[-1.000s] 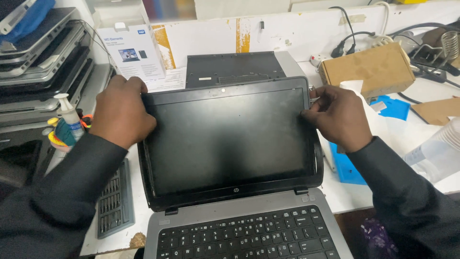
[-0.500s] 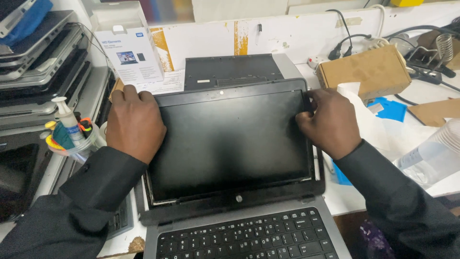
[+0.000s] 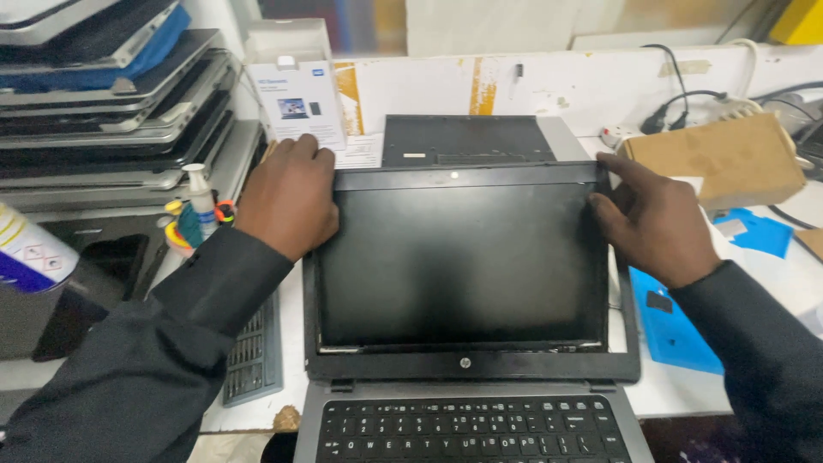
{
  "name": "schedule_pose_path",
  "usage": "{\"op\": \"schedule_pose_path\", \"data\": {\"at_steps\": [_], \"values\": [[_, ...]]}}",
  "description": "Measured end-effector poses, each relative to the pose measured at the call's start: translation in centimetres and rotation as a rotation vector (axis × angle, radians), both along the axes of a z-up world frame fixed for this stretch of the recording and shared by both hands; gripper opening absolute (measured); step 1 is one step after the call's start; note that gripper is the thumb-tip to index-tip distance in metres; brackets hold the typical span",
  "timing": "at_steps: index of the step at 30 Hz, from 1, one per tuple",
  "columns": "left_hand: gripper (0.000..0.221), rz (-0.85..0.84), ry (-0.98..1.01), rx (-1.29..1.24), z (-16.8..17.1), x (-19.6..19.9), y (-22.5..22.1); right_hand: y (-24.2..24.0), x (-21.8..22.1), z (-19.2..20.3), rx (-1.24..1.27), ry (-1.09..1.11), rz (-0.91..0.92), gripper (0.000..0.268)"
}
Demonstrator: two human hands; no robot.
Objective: Attaching the plastic bezel to a laptop screen by aligning it and snapping it into place.
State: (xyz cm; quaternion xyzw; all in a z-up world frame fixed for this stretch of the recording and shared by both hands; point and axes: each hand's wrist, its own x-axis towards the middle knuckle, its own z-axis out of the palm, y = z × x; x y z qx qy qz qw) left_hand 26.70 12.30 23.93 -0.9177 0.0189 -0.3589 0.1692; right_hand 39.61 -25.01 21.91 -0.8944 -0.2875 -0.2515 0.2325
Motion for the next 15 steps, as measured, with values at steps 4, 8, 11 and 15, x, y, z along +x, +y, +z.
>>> {"op": "schedule_pose_path", "data": {"at_steps": [4,8,11,15], "values": [[0.011,-0.034,-0.055,0.12,-1.5,1.1,-0.9,0.3,0.3,0.1,-0.051,-0.075,-0.038,0.046],[0.008,0.018,-0.108,0.195,-2.1,1.2,-1.0,0.7,0.1,0.4,-0.083,-0.079,-0.044,0.049],[0.006,0.035,-0.197,0.221,-2.4,1.2,-1.1,1.0,-0.4,0.5,-0.086,-0.048,-0.065,0.047],[0.016,-0.026,-0.184,0.134,-2.1,0.9,-1.3,0.9,-0.1,-0.1,-0.072,-0.102,-0.054,0.04]]}}
